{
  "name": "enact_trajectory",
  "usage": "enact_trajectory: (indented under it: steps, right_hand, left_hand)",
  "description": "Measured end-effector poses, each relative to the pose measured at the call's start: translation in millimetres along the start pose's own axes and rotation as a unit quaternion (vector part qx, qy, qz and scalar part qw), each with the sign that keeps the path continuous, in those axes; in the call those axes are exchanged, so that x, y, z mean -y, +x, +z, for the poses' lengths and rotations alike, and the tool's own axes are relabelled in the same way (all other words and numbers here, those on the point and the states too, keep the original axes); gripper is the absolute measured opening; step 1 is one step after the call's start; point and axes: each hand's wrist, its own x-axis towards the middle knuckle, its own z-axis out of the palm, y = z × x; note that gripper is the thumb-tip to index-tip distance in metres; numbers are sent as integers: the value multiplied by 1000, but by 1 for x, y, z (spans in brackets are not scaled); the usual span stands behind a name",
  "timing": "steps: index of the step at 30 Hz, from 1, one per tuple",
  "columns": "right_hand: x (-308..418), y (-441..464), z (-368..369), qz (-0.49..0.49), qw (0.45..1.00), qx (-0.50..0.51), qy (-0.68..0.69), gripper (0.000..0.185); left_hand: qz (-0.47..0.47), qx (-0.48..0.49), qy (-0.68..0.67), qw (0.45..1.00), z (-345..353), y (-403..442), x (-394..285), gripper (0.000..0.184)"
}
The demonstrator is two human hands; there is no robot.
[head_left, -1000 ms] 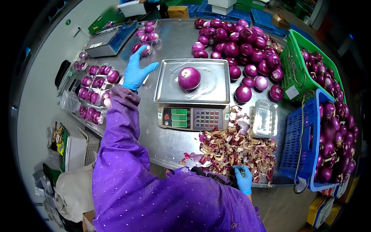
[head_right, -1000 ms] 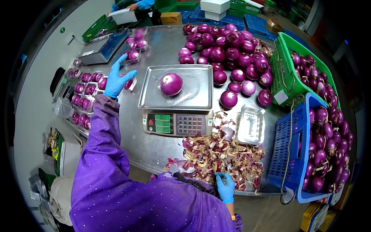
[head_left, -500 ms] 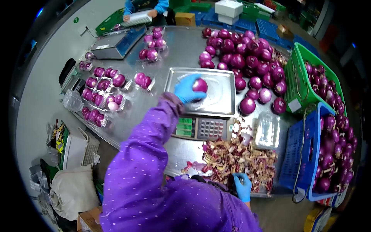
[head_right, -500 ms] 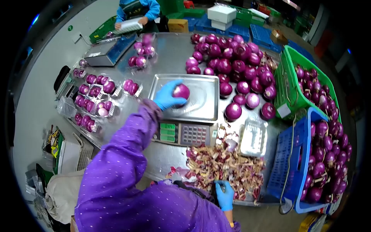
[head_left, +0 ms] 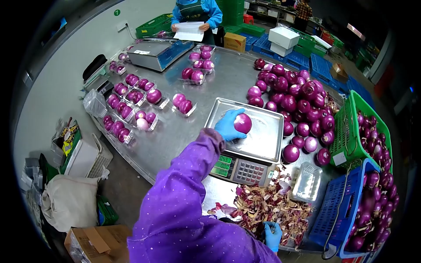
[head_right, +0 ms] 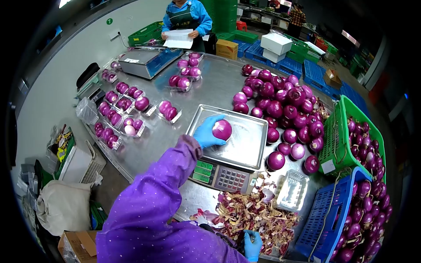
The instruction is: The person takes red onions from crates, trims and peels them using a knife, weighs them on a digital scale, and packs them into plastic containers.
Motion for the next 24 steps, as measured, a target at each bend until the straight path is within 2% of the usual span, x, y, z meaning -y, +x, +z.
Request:
enact_trajectory:
  steps: [4,5,7,8,9,10,14,18,21,24]
  right_hand:
    - [19,0,1,36,999,7,8,9]
    - [20,1,3,38,999,7,11,9]
    - [22,3,8,41,999,10,18,10]
    - [24,4,12,51,998,25,6,10]
    - [28,3,16,60,997,39,-6,9]
    - [32,3,21,69,996,52,-18,9]
    - [46,4,41,65,995,75,-28,9]
    - [33,19,51,56,994,79,-44,9]
    - [43,19,65,70,993,79,-52,10]
    - [37,20,74,58,993,85,-52,8]
  left_hand:
    - [25,-170,-86,981,-44,-26,25,95]
    - [20,-201,-84,976,-67,-39,13,95]
    - [-38,-246,-29,968,-103,-62,40,93]
    - [-102,-258,6,961,-117,-78,51,95]
    - [-143,-263,59,952,-128,-93,73,96]
    - [-190,-263,54,944,-134,-109,99,98]
    - [-303,-207,151,918,-138,-149,136,101]
    - [-309,-211,144,916,-126,-138,171,102]
    - [-286,-217,118,926,-125,-101,185,105]
    - [-314,-219,159,910,-121,-60,206,107]
